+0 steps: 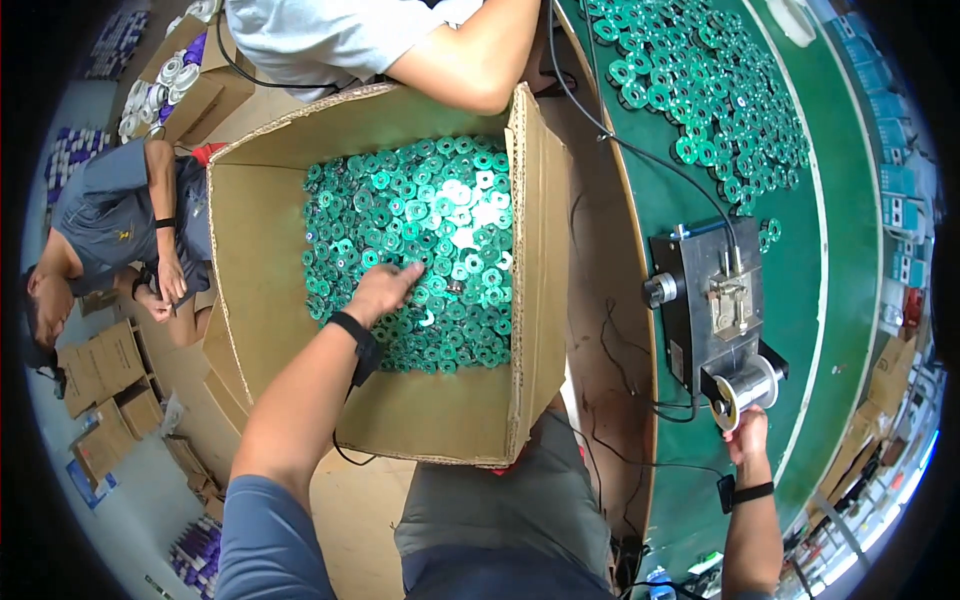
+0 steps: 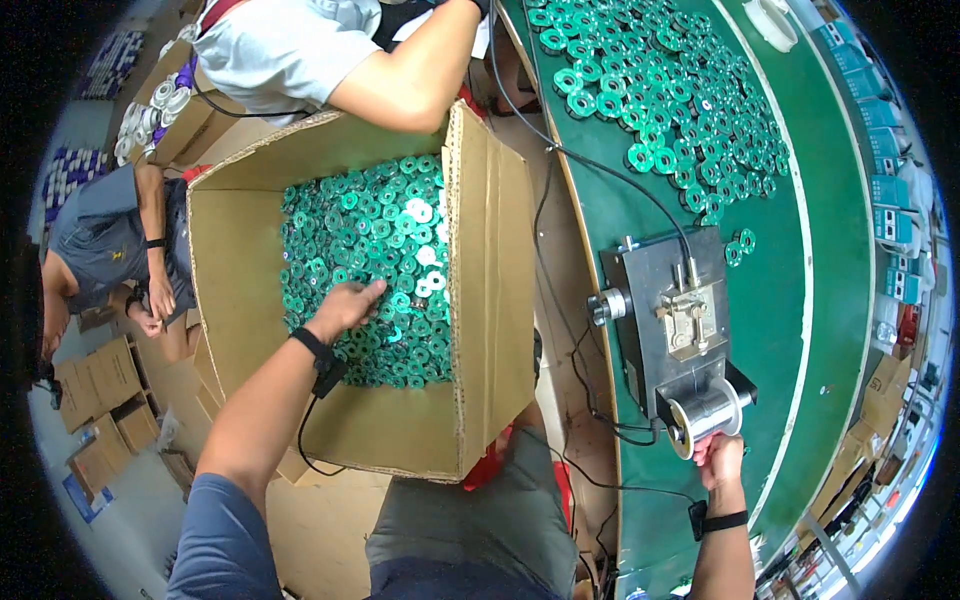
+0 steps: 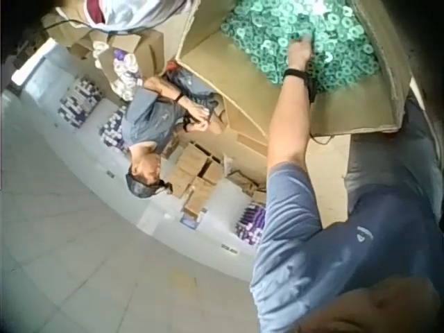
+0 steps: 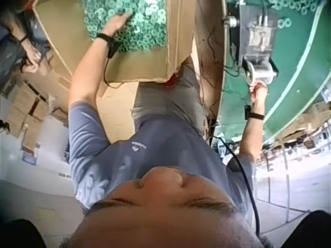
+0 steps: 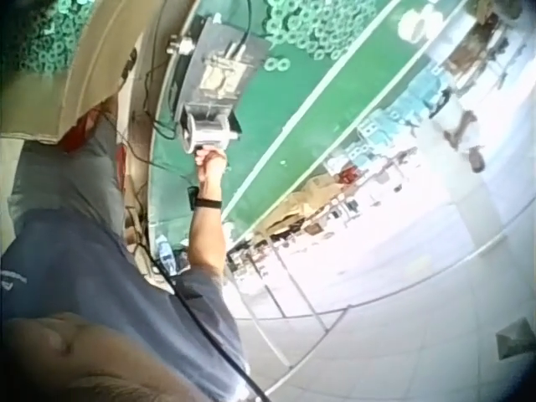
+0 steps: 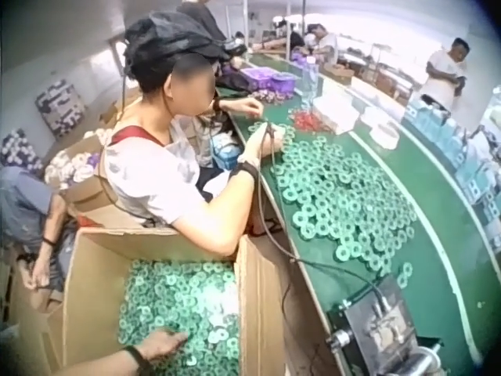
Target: The person picks up green components from a cardboard box and arranges them into a grid on a green assembly table before returning them to the box.
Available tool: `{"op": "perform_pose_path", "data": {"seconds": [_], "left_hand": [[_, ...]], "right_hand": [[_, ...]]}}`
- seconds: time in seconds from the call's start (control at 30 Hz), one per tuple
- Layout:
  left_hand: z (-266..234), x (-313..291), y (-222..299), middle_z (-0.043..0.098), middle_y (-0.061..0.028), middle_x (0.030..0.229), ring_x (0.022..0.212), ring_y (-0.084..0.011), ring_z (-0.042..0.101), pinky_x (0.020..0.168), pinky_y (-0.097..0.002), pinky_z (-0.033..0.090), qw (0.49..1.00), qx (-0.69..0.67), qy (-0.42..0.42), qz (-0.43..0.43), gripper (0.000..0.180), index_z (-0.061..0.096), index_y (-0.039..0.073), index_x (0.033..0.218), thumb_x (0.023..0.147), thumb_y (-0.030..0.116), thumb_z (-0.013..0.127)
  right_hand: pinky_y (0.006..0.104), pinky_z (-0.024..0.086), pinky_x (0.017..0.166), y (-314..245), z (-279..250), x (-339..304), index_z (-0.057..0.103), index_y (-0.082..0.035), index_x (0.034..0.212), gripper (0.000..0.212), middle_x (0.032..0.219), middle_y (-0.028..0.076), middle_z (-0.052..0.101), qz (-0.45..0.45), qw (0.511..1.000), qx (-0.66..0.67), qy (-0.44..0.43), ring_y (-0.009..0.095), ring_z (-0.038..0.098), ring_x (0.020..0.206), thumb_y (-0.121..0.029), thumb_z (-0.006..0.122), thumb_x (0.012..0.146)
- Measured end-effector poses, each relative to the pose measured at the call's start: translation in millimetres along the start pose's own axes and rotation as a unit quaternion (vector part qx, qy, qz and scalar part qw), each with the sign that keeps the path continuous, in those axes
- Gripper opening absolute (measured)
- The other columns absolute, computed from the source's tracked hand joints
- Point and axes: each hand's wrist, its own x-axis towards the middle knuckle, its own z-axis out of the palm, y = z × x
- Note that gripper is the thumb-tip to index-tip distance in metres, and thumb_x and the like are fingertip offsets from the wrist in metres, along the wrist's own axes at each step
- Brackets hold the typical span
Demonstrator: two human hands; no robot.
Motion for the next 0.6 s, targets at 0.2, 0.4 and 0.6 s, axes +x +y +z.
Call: {"op": "perform_pose_path", "data": {"seconds": [0.2, 0.4, 0.6], "left_hand": [[21.1, 23.5, 0.1, 0.067, -0.0048, 0.065, 0.053, -0.0151, 0.059, 0.055, -0.0332, 0.049, 0.996, -0.086, 0.008, -0.009, 0.059, 0.070, 0.003, 0.074, 0.098, 0.057, 0.068], [16.8, 21.2, 8.1, 0.072, -0.0081, 0.069, 0.064, -0.0191, 0.067, 0.064, -0.0350, 0.054, 0.996, -0.081, 0.019, -0.023, 0.057, 0.075, 0.001, 0.078, 0.090, 0.057, 0.075], [9.2, 22.2, 13.0, 0.077, -0.0162, 0.080, 0.086, -0.0325, 0.074, 0.087, -0.0429, 0.056, 0.992, 0.068, 0.102, 0.007, 0.076, 0.080, 0.005, 0.075, 0.091, 0.075, 0.056]], "right_hand": [[0.0288, 0.045, 0.037, 0.3, -23.6, 5.9, 0.065, 0.002, 0.078, 0.030, 0.060, 0.013, 0.065, 0.008, 1.000, -0.015, -0.008, 0.019, 0.057, 0.041, -0.010, 0.043, 0.095], [0.0294, 0.045, 0.034, 5.1, -27.9, 14.1, 0.061, 0.001, 0.079, 0.031, 0.059, 0.013, 0.064, 0.013, 0.999, -0.038, -0.018, 0.019, 0.055, 0.038, -0.012, 0.042, 0.099], [0.0297, 0.044, 0.033, 10.6, -29.5, 20.3, 0.060, -0.003, 0.079, 0.029, 0.057, 0.013, 0.063, 0.013, 0.998, -0.052, -0.045, 0.020, 0.055, 0.037, -0.009, 0.040, 0.098]]}}
